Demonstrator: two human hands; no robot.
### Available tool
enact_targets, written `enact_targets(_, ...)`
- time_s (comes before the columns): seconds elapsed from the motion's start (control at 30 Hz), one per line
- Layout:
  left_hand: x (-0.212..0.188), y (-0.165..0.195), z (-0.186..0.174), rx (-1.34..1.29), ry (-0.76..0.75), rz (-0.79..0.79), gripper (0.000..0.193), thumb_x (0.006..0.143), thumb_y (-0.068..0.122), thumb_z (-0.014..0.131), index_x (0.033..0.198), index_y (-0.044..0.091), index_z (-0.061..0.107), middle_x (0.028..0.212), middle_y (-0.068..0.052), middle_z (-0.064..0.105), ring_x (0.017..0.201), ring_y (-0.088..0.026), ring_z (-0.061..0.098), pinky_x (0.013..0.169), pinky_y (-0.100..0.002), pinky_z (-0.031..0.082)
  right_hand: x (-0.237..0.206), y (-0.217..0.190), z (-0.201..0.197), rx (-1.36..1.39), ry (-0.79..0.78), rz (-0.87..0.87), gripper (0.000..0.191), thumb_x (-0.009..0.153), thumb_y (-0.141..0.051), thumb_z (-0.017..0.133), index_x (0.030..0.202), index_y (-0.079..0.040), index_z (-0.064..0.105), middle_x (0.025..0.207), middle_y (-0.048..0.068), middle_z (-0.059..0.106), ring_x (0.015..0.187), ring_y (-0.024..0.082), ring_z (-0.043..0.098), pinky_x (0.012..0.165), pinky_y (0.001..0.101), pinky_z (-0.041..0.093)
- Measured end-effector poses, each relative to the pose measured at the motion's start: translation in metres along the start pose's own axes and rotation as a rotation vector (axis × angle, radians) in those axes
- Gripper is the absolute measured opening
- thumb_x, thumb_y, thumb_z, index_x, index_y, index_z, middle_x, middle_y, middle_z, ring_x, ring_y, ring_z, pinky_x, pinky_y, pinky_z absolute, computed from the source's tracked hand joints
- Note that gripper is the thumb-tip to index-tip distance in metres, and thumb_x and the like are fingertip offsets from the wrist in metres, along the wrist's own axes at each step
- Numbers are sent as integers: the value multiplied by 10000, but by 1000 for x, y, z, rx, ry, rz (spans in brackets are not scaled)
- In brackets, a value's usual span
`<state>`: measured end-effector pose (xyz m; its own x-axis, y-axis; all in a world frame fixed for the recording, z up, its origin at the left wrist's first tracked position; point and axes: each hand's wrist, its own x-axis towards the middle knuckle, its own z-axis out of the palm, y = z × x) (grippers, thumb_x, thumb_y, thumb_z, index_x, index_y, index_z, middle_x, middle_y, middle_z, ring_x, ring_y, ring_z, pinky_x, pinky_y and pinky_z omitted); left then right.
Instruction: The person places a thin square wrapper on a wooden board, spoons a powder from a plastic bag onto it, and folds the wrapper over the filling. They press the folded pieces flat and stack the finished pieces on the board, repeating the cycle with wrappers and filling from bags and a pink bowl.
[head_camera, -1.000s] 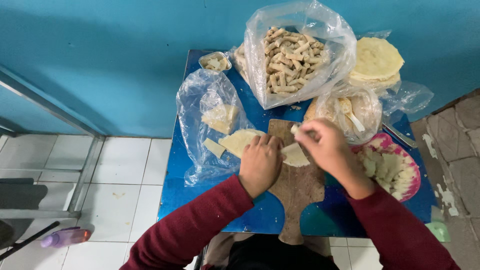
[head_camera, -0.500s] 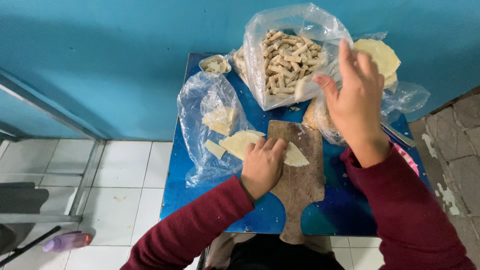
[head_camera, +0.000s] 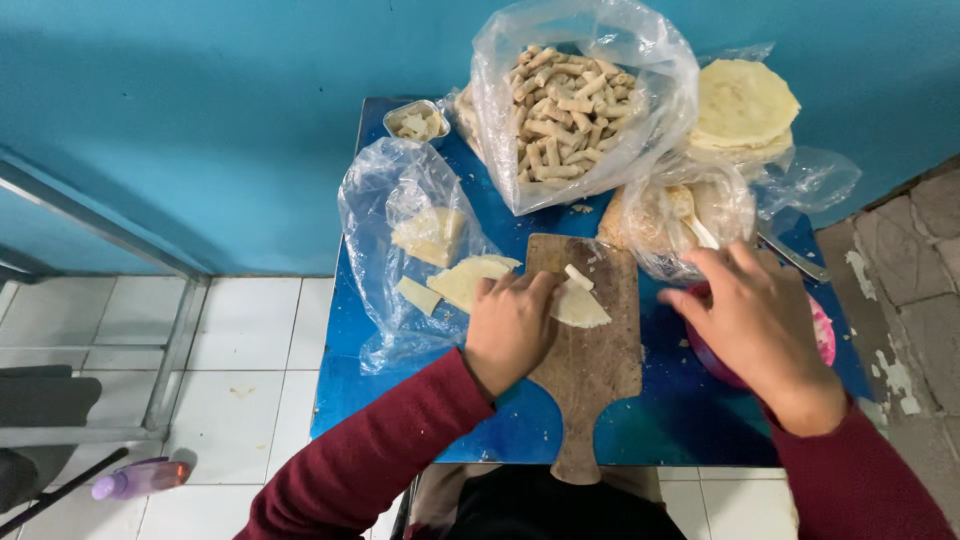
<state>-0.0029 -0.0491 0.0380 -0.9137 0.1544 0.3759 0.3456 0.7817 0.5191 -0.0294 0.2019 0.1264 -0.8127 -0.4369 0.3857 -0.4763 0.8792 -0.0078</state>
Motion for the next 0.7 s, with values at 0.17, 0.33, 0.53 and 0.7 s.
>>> enact_targets(0.17,11,11,-4,187,-15,125,385,782,172,737,1160,132,682,1160,-46,667,1074,-266,578,871,-434,436,-11,16,1,0,53,60,369,837,-243,782,1152,-66,711,925,185,673,842,371,668,723,443,524)
enact_targets(0.33,37,12,8,251,-66,327,655,595,164,817,1231,131,665,1266,-48,622,1155,-256,538,897,-401,438,-6,36,6,222,89,122,192,966,-271,726,1076,-113,728,808,172,691,746,381,680,629,444,519)
enact_targets(0.53,65,6,24,364,-183,341,248,863,151,742,1101,218,727,1149,1,650,1161,-242,548,923,-373,480,11,54,16,179,104,195,210,956,-325,742,984,-117,755,873,151,718,791,364,692,666,437,528)
enact_targets(0.7,75,10,9,167,-222,264,216,843,190,719,1057,174,741,949,-45,707,962,-274,658,779,-419,541,19,65,30,-88,-107,192,204,843,-335,777,935,-153,777,979,113,766,907,316,733,782,416,573)
